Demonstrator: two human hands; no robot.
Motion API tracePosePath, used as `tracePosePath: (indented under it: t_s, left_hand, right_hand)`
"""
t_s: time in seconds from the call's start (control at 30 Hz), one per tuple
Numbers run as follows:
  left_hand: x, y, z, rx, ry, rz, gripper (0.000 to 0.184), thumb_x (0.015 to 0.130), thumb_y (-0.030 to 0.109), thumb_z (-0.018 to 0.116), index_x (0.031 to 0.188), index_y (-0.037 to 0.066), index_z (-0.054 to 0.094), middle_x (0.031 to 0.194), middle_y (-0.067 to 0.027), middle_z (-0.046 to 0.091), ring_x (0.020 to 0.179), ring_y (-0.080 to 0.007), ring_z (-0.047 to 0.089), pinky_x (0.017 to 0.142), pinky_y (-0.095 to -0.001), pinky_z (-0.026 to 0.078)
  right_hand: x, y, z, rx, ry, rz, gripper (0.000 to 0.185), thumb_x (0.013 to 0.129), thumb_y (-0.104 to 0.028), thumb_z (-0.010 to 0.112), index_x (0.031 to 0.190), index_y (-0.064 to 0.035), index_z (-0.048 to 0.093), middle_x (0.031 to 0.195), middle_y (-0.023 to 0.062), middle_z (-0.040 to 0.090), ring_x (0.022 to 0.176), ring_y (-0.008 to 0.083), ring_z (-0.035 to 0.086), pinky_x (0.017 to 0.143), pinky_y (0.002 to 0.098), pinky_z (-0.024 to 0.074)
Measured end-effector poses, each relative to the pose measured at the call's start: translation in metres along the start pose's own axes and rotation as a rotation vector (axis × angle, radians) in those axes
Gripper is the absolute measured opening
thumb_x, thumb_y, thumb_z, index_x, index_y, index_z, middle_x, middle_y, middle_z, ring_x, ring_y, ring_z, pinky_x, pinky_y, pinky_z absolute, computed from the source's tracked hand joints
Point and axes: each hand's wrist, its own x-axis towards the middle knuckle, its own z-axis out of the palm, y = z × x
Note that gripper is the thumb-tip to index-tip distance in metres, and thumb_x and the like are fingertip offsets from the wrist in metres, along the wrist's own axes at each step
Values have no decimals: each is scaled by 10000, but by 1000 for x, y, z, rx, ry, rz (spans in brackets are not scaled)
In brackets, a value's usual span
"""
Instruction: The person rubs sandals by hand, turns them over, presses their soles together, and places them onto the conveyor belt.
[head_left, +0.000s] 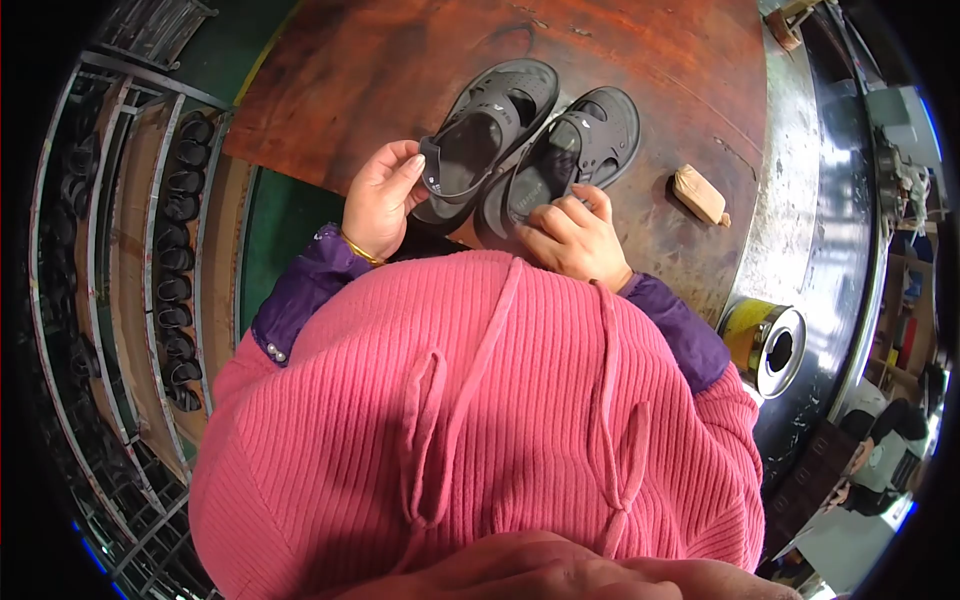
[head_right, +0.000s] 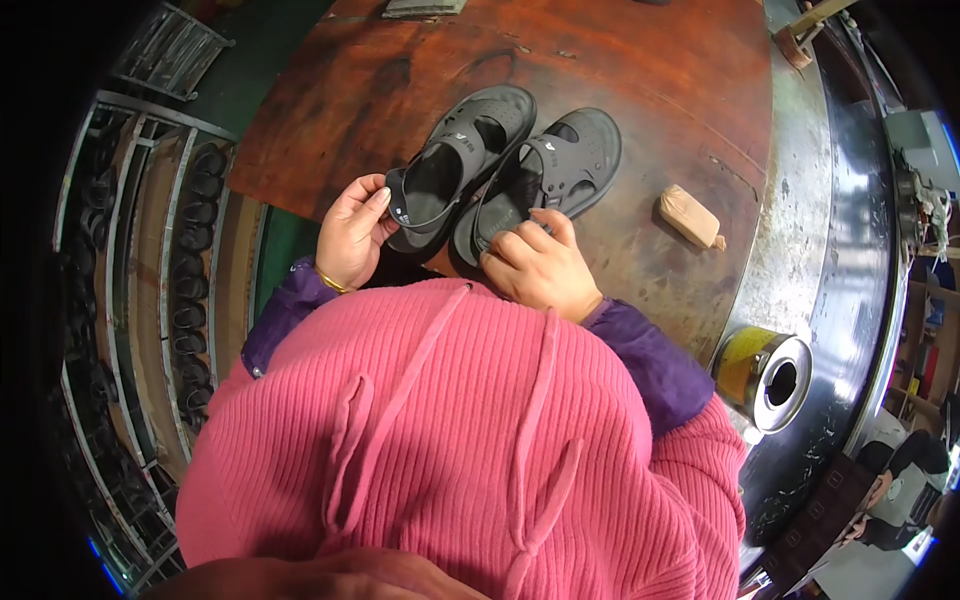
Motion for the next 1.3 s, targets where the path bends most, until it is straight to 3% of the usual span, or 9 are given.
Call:
tracePosePath:
  t_s: [0.2,0.3,0.43,0.53,0.67,0.8,0.87,1.17,1.3]
  left_hand:
    - [-3,-3,3,44,10,-9,142,1024,105,557,1161,73,577,1056,-11,657,930,-90,631,813,-257,527]
    - [-7,-3,11,326,81,105,152,1021,52,524,1169,52,560,1031,-10,621,894,-79,609,799,-251,507]
    - [-12,1,28,554,82,291,202,941,46,632,1136,55,580,999,-11,585,771,-75,562,683,-235,480]
    - [-17,27,44,1249,-85,468,184,901,114,690,1059,35,638,941,-63,629,746,-157,612,652,-300,487]
    - [-1,22,71,1318,-222,236,351,893,349,697,966,6,695,750,-155,677,723,-320,661,654,-432,503]
    - [15,30,97,1575,-181,9,389,863,386,708,820,0,716,734,-191,689,710,-351,682,644,-440,515]
    - [22,20,92,1560,-164,27,389,860,383,709,826,-4,713,735,-195,687,713,-352,682,647,-443,516]
    - [25,8,73,1411,-179,30,239,913,227,692,878,-9,677,755,-180,672,693,-327,661,643,-407,495]
    - [23,5,67,1365,-184,20,226,925,215,687,894,-8,668,760,-162,668,688,-274,650,645,-380,493]
  right_hand:
    - [-9,-2,16,-32,2,9,102,758,-180,628,836,-124,661,949,13,587,910,171,576,1017,430,407]
    - [-9,1,21,-68,31,-30,127,768,-183,628,858,-109,679,1021,23,622,953,174,592,1014,429,408]
    - [-12,-2,19,-37,-6,8,265,805,-207,630,1035,-87,688,1087,37,646,971,173,606,1011,410,403]
    - [-13,-2,13,6,-23,33,310,808,-222,630,1083,-86,671,1060,29,644,958,161,607,995,391,400]
    - [-13,2,17,29,-8,-8,255,803,-229,624,1011,-94,685,978,9,629,915,153,590,960,371,402]
    - [-11,5,26,28,52,-73,195,789,-219,615,934,-111,687,902,-12,600,864,151,560,925,353,406]
    - [-11,9,28,-2,65,-116,185,771,-220,616,909,-120,687,863,-25,572,842,147,539,905,338,406]
    - [-23,17,34,77,86,-147,206,783,-233,629,926,-108,707,1148,-2,670,906,145,553,905,336,399]
    - [-23,15,37,103,113,-126,209,796,-230,628,962,-125,701,1119,-7,661,915,143,557,903,340,403]
